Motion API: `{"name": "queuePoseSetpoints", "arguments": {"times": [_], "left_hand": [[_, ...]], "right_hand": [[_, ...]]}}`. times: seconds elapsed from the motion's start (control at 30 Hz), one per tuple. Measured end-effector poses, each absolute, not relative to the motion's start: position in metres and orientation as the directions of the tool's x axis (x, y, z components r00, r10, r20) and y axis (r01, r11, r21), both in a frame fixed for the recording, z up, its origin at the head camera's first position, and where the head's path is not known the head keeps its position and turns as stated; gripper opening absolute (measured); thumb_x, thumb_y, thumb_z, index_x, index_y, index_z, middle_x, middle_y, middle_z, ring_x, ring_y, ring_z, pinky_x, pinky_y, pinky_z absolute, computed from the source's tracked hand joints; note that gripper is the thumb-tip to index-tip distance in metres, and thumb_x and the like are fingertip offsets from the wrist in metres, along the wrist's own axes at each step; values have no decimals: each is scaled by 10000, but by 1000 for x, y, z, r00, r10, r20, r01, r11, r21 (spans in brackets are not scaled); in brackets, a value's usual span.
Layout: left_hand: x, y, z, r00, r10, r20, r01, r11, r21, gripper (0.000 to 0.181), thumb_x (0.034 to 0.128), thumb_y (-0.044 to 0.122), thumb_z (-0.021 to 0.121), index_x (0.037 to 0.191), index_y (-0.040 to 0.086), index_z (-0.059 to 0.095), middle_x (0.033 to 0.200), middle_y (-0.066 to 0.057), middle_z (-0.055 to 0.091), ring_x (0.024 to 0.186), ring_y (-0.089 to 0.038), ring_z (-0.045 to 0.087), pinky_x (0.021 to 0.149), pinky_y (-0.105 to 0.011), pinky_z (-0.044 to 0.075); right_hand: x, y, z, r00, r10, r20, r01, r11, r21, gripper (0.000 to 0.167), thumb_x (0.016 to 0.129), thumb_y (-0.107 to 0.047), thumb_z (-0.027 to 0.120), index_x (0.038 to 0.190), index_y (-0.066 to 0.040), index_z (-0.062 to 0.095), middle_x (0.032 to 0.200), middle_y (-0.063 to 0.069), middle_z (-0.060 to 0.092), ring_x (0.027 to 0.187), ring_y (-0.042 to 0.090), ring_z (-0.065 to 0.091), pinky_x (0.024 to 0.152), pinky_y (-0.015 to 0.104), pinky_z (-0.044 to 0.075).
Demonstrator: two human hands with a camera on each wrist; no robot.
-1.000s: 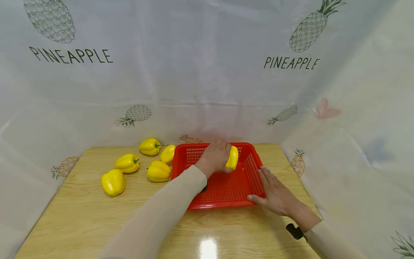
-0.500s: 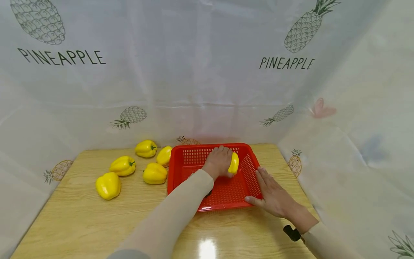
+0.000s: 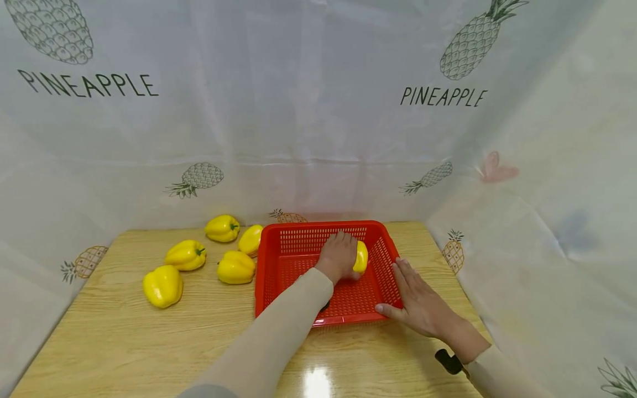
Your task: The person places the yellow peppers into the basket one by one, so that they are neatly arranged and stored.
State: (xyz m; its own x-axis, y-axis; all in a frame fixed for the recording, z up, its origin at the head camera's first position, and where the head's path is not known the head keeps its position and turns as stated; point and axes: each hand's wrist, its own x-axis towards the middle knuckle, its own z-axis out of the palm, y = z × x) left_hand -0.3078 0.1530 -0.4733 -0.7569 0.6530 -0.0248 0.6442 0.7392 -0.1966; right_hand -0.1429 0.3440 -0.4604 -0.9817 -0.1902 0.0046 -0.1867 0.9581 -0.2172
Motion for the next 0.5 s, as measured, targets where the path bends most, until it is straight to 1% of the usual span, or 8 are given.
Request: {"name": "queuePoseSetpoints", "arguments": {"times": [0.07, 0.2, 0.3, 0.5], "left_hand": [[-310, 156, -477, -761, 648, -34, 642, 745, -184, 923, 872, 750, 640, 1507, 112, 435, 1415, -44, 550, 1294, -230, 490, 1185, -374, 408], [-312, 158, -479, -764, 644, -39, 639, 747, -186, 958, 867, 762, 642, 1531, 107, 420, 1430, -48, 549, 1281, -228, 485, 1144, -367, 430], [-311, 158, -478, -766, 642, -34, 636, 749, -188, 965, 861, 771, 645, 1528, 108, 426, 1415, -44, 554, 1255, -219, 486, 1111, -355, 441], [-308, 157, -477, -767, 641, -12, 631, 752, -188, 969, 854, 772, 661, 1513, 98, 437, 1383, -55, 562, 1231, -215, 492, 1121, -348, 439]], "right_hand": [[-142, 344, -460, -981, -193, 13, -192, 958, -212, 1107, 975, -740, 535, 1650, 62, 181, 1748, 250, 97, 1608, 466, 146, 1248, 640, 270], [-141, 343, -458, -979, -201, 27, -202, 958, -204, 1093, 981, -725, 542, 1645, 70, 194, 1742, 259, 117, 1605, 467, 159, 1245, 635, 280], [-141, 343, -458, -979, -201, 25, -202, 958, -202, 1091, 982, -725, 542, 1643, 72, 197, 1741, 259, 121, 1606, 466, 159, 1248, 631, 277], [-141, 343, -458, -980, -199, 28, -200, 958, -207, 1089, 981, -724, 544, 1641, 74, 205, 1739, 261, 127, 1604, 470, 163, 1243, 635, 287]]}}
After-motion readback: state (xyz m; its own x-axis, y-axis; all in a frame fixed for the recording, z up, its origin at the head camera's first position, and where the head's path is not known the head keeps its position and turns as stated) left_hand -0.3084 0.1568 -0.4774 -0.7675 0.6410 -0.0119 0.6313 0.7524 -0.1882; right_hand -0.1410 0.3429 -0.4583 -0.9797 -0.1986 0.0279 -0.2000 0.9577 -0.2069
